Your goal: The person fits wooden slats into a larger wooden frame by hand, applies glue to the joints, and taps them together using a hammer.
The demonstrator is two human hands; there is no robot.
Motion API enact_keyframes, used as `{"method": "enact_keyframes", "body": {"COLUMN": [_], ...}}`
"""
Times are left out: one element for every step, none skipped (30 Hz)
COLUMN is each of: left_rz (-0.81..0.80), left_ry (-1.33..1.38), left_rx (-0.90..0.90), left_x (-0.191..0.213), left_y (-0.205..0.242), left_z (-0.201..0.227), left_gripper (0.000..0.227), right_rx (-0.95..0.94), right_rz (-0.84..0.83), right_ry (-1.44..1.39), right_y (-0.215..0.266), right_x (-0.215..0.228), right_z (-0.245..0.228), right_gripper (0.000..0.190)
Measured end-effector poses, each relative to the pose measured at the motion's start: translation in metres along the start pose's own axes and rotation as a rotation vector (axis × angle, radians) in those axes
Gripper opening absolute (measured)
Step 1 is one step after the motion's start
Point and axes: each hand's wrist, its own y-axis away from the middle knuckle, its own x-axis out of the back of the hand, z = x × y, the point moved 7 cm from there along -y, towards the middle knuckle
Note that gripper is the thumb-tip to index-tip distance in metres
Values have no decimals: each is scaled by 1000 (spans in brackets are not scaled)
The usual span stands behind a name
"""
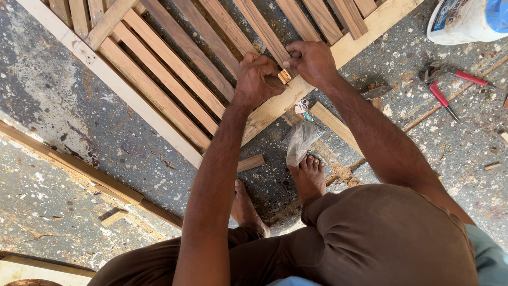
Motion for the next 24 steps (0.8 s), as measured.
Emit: {"method": "enact_keyframes", "body": {"left_rz": [-2, -5, -8, -21, -33, -45, -33, -21, -11, 3, 16, 30, 22, 15, 11, 18, 20, 22, 39, 56, 63, 70, 75, 79], "left_ry": [5, 9, 14, 45, 76, 107, 70, 34, -1, -1, 0, 1, 3, 5, 0, 6, 13, 21, -7, -34, -55, -35, -14, 7], "left_rx": [2, 4, 4, 6, 9, 12, 6, 0, -3, -20, -41, -62, -52, -42, -29, -32, -23, -15, -30, -44, -48, -47, -51, -55], "left_x": [-2, -6, -10, -14, -15, -16, -16, -15, -12, -7, -2, 2, 3, 1, 2, 2, -2, -6, -7, -8, -10, -10, -5, 0], "left_y": [1, 3, 4, 5, 6, 6, 6, 4, 4, 5, 2, 2, 0, 2, 2, 1, 5, 7, 6, 4, 7, 10, 8, 8], "left_z": [-4, -8, -14, -20, -22, -22, -22, -21, -15, -9, -2, 5, 6, 5, 1, -2, -6, -11, -11, -11, -12, -14, -11, -5], "left_gripper": [44, 44, 44, 43, 43, 43, 42, 42, 42, 42, 43, 43, 41, 39, 37, 37, 38, 39, 37, 35, 34, 35, 36, 37], "right_rx": [7, 13, 20, 7, -5, -17, -11, -6, -3, -14, -26, -38, -18, 1, 28, 41, 48, 56, 105, 153, 191, 218, 241, 264], "right_rz": [9, 19, 30, 39, 47, 56, 79, 102, 123, 122, 126, 130, 116, 102, 86, 97, 99, 101, 112, 122, 123, 115, 113, 111], "right_ry": [-21, -42, -63, -84, -104, -124, -113, -101, -91, -95, -97, -99, -87, -75, -66, -18, 24, 67, 95, 122, 145, 119, 94, 68], "right_y": [-1, -2, -2, -3, -4, -5, -5, -5, -4, -5, -8, -7, -8, -6, -7, -7, -1, 5, 8, 11, 17, 18, 17, 17], "right_x": [0, 0, 1, 0, -2, -4, -3, -3, -4, -6, -7, -5, -3, -2, -1, 5, 5, 6, 7, 9, 7, 8, 12, 13], "right_z": [1, 2, 4, 7, 8, 10, 11, 12, 13, 15, 16, 17, 14, 9, 1, -7, -15, -22, -32, -40, -45, -47, -47, -47], "right_gripper": [41, 41, 41, 39, 38, 36, 36, 36, 35, 34, 33, 32, 33, 34, 35, 38, 41, 44, 51, 59, 66, 66, 66, 66]}}
